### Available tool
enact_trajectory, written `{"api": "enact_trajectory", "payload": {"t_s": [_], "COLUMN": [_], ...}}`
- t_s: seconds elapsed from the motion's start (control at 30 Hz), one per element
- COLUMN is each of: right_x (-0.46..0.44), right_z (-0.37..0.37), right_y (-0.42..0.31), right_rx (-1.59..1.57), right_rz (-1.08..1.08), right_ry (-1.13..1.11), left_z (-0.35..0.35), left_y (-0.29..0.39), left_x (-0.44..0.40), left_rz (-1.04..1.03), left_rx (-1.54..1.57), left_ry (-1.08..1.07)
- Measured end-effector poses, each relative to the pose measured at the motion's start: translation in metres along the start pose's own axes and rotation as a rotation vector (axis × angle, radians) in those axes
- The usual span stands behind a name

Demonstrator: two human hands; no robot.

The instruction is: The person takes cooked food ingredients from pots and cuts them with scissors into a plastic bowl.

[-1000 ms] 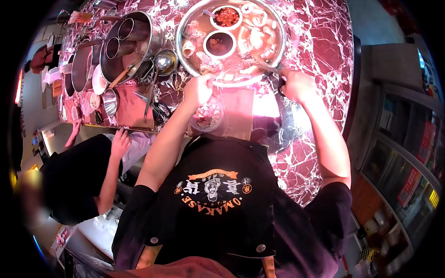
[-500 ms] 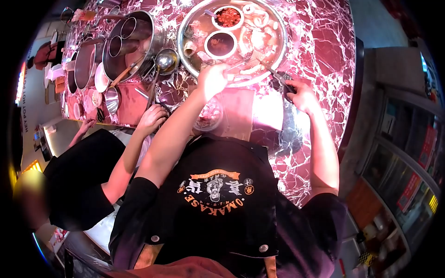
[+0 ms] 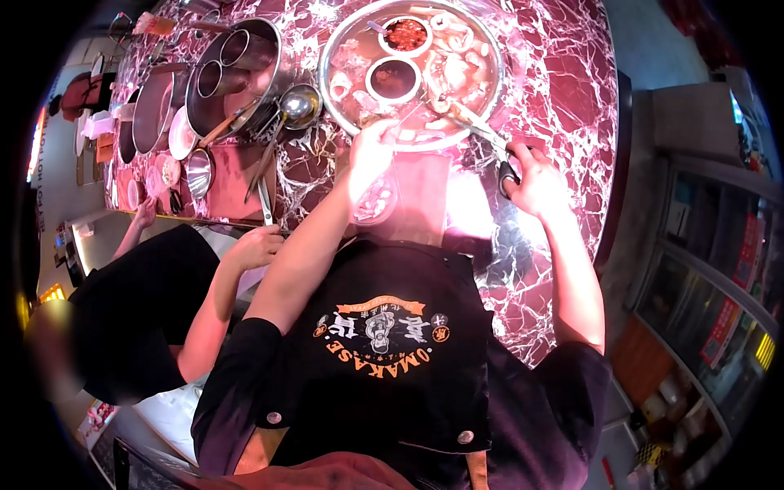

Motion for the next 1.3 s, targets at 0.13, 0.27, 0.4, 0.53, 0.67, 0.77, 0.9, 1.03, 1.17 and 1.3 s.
{"api": "enact_trajectory", "payload": {"t_s": [0.13,0.27,0.4,0.53,0.67,0.77,0.9,1.03,1.17,1.3], "right_x": [0.016,0.032,0.053,0.067,0.077,0.086,0.112,0.114,0.107,0.109], "right_z": [0.004,-0.004,-0.008,-0.022,-0.040,-0.040,-0.017,-0.024,-0.062,-0.086], "right_y": [-0.035,-0.080,-0.130,-0.164,-0.176,-0.170,-0.152,-0.158,-0.169,-0.141], "right_rx": [0.092,0.192,0.212,0.213,0.179,0.196,0.207,0.203,0.097,-0.029], "right_rz": [0.087,0.205,0.322,0.419,0.425,0.340,0.279,0.321,0.350,0.364], "right_ry": [0.037,0.140,0.107,0.070,-0.012,-0.142,-0.097,-0.041,0.003,-0.008], "left_z": [0.039,0.080,0.118,0.138,0.148,0.153,0.152,0.147,0.142,0.127], "left_y": [0.002,0.006,0.008,-0.015,-0.034,-0.045,-0.064,-0.071,-0.079,-0.119], "left_x": [0.033,0.070,0.114,0.148,0.171,0.178,0.182,0.184,0.183,0.175], "left_rz": [0.005,-0.066,-0.050,-0.066,-0.113,-0.128,-0.048,-0.035,0.012,0.084], "left_rx": [0.111,0.045,0.044,-0.016,-0.074,-0.015,0.130,0.239,0.300,0.399], "left_ry": [0.005,0.039,0.034,0.031,0.090,0.123,0.065,0.005,-0.021,-0.017]}}
Point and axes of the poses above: each hand's wrist, its own x-axis away from the middle knuckle, its own z-axis out of the back of the hand, y = z × x, the point moved 5 cm from there along -x, towards the middle knuckle, and after that the axes turned 4 degrees about x, right-handed, at the moved point
